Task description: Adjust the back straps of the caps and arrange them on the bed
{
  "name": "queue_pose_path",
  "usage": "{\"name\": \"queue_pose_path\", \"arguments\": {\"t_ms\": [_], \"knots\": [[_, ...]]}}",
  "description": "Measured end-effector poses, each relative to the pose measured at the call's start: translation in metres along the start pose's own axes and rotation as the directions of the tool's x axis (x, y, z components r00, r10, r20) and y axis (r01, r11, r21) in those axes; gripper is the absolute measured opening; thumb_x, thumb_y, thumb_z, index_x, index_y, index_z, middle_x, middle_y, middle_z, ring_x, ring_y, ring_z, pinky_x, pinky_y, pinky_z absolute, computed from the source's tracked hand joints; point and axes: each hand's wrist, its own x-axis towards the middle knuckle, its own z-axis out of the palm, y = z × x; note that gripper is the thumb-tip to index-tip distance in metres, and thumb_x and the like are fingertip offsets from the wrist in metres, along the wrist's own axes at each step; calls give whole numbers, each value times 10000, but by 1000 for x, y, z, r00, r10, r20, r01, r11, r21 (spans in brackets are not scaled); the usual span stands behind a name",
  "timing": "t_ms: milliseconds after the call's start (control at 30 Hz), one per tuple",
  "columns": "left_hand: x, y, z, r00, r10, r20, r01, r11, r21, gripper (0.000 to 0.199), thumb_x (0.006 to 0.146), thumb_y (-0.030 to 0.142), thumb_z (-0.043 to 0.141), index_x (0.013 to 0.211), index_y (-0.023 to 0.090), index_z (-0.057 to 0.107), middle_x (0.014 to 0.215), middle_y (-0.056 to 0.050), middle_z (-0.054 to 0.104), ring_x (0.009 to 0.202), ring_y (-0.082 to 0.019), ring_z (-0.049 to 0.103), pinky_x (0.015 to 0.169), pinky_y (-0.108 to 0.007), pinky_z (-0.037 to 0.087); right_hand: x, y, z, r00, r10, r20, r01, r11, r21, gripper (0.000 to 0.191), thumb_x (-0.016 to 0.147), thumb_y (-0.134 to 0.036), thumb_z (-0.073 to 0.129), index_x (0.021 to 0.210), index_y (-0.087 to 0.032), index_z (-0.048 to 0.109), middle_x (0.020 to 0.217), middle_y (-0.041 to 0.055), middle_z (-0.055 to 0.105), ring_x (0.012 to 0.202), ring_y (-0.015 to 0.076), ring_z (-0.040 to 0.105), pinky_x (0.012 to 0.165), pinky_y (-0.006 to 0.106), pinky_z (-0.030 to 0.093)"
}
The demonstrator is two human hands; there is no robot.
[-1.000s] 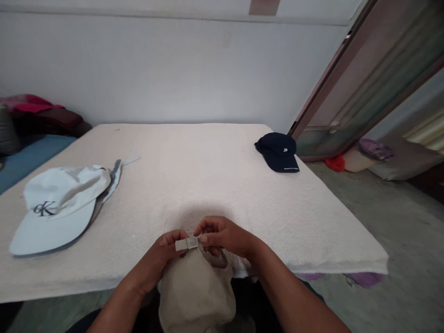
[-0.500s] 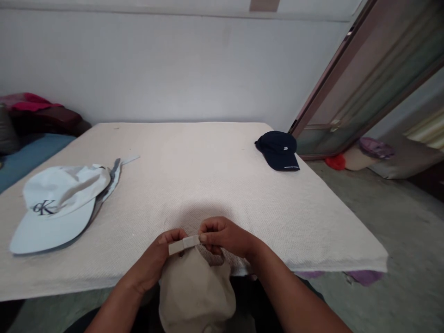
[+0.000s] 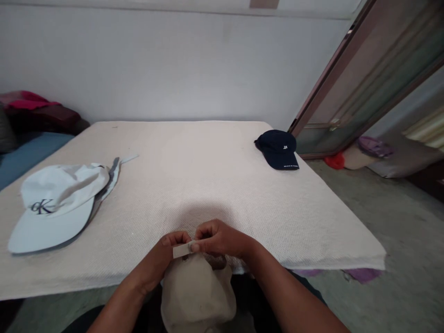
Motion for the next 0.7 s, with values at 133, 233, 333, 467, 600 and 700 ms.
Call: {"name": "queue_pose_path", "arguments": {"t_ms": [133,233,333,467,600,700], "knots": [[-1,-1,1,1000,-7,4,8,1000,-18,144,697,262,695,681,169,585,576,19,570,485,-95,437,504,-223,312,2,4,0,1000,16,-14,-17,1000,-17,336,707,-452,706,719,-146,569,513,-67,427,434,43,355,407,182,267],[-5,0,-3,999,-10,51,12,999,-34,107,709,244,689,745,169,622,662,-5,613,545,-109,496,544,-230,357,3,5,0,1000,27,3,-27,1000,-7,340,712,-463,699,719,-147,572,522,-62,440,428,43,366,404,181,284],[-10,1,-13,988,18,156,-7,998,-67,237,682,286,709,882,172,654,808,-41,646,684,-153,558,632,-254,403,3,3,1,999,30,29,-31,999,24,335,720,-463,692,718,-151,571,514,-61,440,413,42,357,390,182,276],[-12,1,-19,965,51,259,-32,997,-77,444,630,421,743,981,166,648,874,-63,632,764,-189,562,656,-267,406,2,3,3,999,20,48,-23,998,65,314,726,-433,694,694,-151,557,494,-65,430,404,40,344,383,182,259],[-9,1,-14,984,17,175,-17,1000,-7,212,709,319,720,842,166,657,772,-25,612,662,-128,523,613,-232,376,5,7,7,999,35,28,-37,995,95,303,722,-405,699,673,-148,548,490,-70,422,397,33,334,378,178,246],[-7,1,-12,989,7,149,-6,1000,-7,138,744,274,692,826,166,662,752,-19,613,651,-120,518,621,-232,378,8,10,8,999,43,15,-44,994,102,296,726,-393,696,664,-145,548,497,-66,435,400,31,342,379,177,244]]}}
